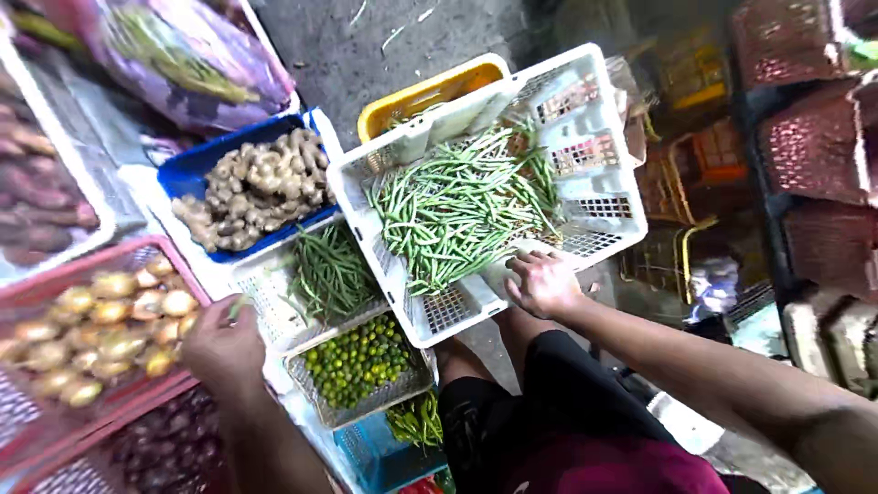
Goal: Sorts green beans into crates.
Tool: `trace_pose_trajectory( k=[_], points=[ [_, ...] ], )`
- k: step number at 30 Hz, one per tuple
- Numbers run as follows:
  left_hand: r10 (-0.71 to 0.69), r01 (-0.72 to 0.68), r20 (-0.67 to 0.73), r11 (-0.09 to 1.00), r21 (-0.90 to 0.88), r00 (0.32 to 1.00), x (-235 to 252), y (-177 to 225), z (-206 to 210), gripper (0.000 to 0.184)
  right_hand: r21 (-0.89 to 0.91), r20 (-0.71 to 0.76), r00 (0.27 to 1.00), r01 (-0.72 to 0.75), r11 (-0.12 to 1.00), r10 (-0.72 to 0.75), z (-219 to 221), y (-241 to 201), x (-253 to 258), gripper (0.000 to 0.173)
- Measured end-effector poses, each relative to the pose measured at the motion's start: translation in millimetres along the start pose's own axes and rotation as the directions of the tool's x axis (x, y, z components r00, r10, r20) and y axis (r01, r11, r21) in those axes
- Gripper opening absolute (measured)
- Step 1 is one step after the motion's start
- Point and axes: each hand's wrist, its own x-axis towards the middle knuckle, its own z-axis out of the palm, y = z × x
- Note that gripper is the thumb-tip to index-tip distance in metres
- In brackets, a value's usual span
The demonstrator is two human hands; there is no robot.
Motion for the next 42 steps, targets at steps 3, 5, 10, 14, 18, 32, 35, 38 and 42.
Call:
trace_pose_trajectory(
  k=[3,5,10,14,18,32,35,38,42],
  points=[
    [0.177,-0.211,-0.246,0.970,-0.122,0.953,15,96,-40,0.032,0.042,0.036,0.999,0.031,0.999,-0.032,-5,1,-2,0.052],
    [0.342,-0.395,-0.287,0.906,-0.150,0.895,45,169,-35,0.032,0.063,0.063,0.996,0.060,0.996,-0.064,-6,5,-2,0.050],
    [0.448,-0.443,0.102,0.894,-0.068,0.888,106,301,49,0.033,0.170,0.106,0.976,0.173,0.970,-0.192,-10,15,-2,0.044],
    [0.441,-0.417,0.217,0.897,-0.150,0.871,35,326,113,0.026,0.453,0.067,0.982,0.127,0.882,-0.175,-41,56,10,0.028],
    [0.481,-0.482,0.477,0.867,-0.130,0.736,-51,313,206,0.025,0.420,-0.009,0.996,-0.077,0.904,0.089,-70,127,65,0.042],
    [0.216,-0.339,0.513,0.927,0.158,0.831,-68,318,281,0.021,0.109,-0.119,0.919,0.388,0.915,-0.376,-55,101,126,0.043],
    [0.224,-0.366,0.523,0.912,0.185,0.822,-72,313,279,0.023,0.048,-0.025,0.874,0.486,0.873,-0.485,-55,87,141,0.041],
    [0.238,-0.397,0.560,0.900,0.179,0.793,-77,300,271,0.018,0.005,-0.038,0.838,0.545,0.839,-0.544,-54,83,150,0.028],
    [0.185,-0.261,0.581,0.964,0.050,0.793,-79,297,217,0.016,-0.007,-0.058,0.824,0.565,0.825,-0.564,-61,94,147,0.025]
  ],
)
